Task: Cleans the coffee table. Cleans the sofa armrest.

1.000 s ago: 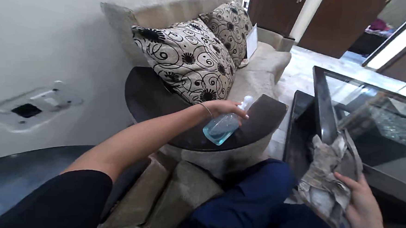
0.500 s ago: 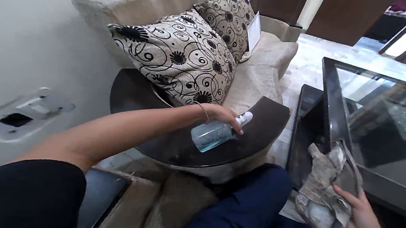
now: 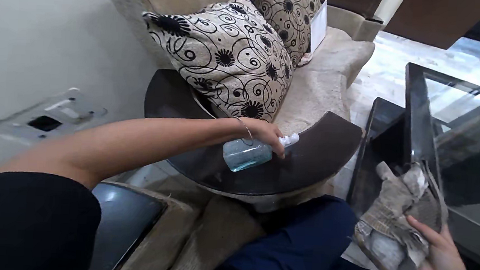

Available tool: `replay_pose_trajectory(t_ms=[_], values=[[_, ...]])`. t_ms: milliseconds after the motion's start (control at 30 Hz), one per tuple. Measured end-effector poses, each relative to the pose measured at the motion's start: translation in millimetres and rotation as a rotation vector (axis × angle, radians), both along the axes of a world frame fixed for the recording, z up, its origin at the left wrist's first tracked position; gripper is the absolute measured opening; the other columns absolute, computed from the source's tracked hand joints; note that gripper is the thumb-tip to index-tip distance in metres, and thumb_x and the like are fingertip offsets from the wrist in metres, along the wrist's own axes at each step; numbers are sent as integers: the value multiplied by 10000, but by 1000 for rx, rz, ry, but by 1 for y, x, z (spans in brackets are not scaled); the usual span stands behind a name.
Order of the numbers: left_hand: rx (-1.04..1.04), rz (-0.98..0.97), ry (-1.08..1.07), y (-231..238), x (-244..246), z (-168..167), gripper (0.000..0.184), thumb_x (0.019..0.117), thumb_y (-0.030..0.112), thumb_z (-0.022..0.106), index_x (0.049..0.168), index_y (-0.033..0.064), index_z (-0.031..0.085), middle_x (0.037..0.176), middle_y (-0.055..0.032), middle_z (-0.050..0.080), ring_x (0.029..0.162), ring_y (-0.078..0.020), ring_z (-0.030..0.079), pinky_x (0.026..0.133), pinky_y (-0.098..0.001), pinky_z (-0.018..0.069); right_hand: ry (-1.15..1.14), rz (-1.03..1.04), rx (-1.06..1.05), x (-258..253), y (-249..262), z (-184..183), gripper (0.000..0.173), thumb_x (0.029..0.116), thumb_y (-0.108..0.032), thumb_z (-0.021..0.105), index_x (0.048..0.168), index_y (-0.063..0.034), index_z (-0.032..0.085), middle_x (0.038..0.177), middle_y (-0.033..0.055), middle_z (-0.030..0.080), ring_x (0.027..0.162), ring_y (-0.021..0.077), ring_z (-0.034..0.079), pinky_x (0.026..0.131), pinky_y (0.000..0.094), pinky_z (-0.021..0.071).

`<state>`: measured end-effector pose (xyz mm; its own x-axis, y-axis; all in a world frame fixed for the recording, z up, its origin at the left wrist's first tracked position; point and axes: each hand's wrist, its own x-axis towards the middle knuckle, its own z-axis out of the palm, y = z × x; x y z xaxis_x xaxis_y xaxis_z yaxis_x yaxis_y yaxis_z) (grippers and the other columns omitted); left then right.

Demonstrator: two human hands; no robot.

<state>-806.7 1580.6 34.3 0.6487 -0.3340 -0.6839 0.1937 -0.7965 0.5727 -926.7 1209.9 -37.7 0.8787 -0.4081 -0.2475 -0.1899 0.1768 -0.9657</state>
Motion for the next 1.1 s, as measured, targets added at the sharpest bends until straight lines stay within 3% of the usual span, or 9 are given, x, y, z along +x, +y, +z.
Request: replay_pose_trajectory(t_ms=[33,167,367,567,767,900,1033,1100], values=[[13,-14,-6,3,-1,1,324,971,194,702,1192,-35,641,958,-160,682,820,-202,632,796,-404,514,0,3,2,1,2,1,640,923,62,489,1505,-110,287,1151,-4,616,911,3,685,736,205,608],[-102,33,45,21,-8,6,357,988,170,675,1276,-20,584,972,-147,668,798,-178,632,772,-355,532,2,16,1,-2,5,0,636,930,58,488,1510,-113,290,1158,-5,615,909,4,684,740,203,606],[-69,111,-51,54,-28,3,225,958,110,701,1132,-20,643,873,-116,669,729,-155,621,723,-330,521,18,37,-26,-2,7,-1,655,936,56,489,1527,-106,260,1158,-4,605,907,-8,676,745,193,596],[-98,156,0,82,-46,9,314,960,113,703,1221,-18,587,918,-130,662,755,-170,641,738,-333,546,24,67,-48,-2,18,-2,639,945,67,471,1525,-83,249,1166,3,582,922,-18,661,774,179,580],[-21,184,-92,105,-60,5,245,947,127,722,1118,-21,627,865,-122,671,721,-167,631,714,-337,527,-11,105,-61,-3,26,3,627,953,59,467,1523,-75,244,1149,-18,592,924,-26,663,785,179,584],[-187,246,-152,123,-72,5,360,949,94,714,1265,8,566,991,-124,653,780,-161,648,751,-320,559,-27,114,-81,-2,35,9,623,960,62,460,1522,-81,233,1133,-36,600,900,-43,667,769,169,588],[-276,290,-293,138,-87,-3,291,921,79,731,1181,14,617,922,-80,679,776,-119,651,748,-288,550,-59,136,-109,3,47,13,653,945,57,486,1523,-78,214,1155,-36,594,930,-46,660,795,167,583],[-307,347,-323,144,-93,-3,302,927,95,723,1193,7,610,908,-73,685,773,-101,647,746,-275,540,-80,170,-116,6,53,14,637,949,54,477,1516,-77,217,1144,-45,599,944,-45,659,815,172,581]])
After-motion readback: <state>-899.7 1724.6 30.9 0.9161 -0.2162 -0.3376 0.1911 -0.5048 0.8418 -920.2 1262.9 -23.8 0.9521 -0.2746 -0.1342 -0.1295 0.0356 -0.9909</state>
